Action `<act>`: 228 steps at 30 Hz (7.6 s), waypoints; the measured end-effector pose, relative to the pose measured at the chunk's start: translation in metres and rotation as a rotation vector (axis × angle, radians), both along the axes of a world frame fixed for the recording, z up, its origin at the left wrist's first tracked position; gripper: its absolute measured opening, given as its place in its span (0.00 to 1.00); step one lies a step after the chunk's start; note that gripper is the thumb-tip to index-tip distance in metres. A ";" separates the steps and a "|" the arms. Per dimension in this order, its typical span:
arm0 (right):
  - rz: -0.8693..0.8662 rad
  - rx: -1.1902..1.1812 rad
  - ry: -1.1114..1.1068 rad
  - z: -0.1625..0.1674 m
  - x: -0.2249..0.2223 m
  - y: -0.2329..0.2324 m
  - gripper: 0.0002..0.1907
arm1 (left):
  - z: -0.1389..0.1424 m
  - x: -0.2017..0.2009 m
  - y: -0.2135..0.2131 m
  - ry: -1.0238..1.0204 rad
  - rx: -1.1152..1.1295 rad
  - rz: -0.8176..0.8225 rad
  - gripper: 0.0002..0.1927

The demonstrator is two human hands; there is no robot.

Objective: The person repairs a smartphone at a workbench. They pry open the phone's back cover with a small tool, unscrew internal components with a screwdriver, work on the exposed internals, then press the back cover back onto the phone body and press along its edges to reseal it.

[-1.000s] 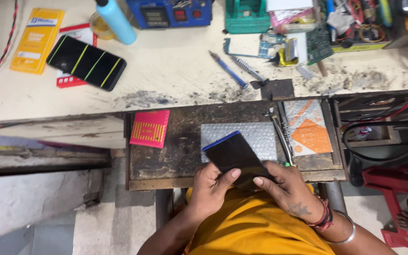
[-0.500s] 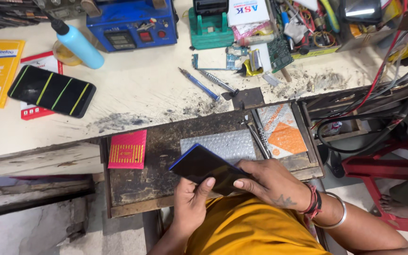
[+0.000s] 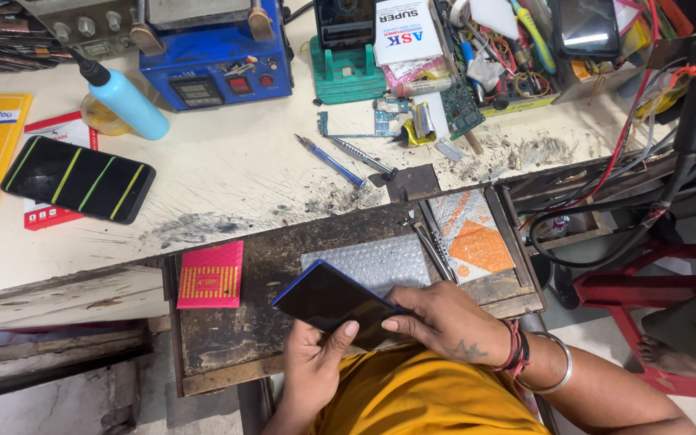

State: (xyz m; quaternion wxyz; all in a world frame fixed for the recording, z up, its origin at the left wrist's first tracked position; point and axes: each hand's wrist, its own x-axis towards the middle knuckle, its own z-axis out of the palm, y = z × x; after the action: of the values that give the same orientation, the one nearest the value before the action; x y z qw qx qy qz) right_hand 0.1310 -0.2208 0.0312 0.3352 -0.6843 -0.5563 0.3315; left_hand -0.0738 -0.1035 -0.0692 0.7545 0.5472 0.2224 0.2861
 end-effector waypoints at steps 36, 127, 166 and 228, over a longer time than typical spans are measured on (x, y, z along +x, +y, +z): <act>-0.730 0.390 0.678 0.029 0.234 0.042 0.13 | 0.050 -0.008 0.041 0.460 0.403 0.039 0.17; -0.463 0.471 -0.107 0.010 0.035 -0.018 0.15 | 0.048 0.099 0.056 -0.387 -0.617 -0.853 0.53; -0.390 0.361 -0.239 0.059 0.052 0.043 0.23 | 0.016 0.113 0.039 -0.197 -0.566 -0.883 0.24; -0.208 0.325 -0.680 0.070 0.039 0.037 0.32 | -0.015 0.120 0.056 -0.235 -0.409 -0.726 0.33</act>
State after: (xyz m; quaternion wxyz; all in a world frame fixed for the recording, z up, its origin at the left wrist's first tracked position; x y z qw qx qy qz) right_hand 0.1697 -0.1838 0.1011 0.2675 -0.7458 -0.6087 -0.0422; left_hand 0.0461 -0.0478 -0.0840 0.9193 0.3930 -0.0197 0.0127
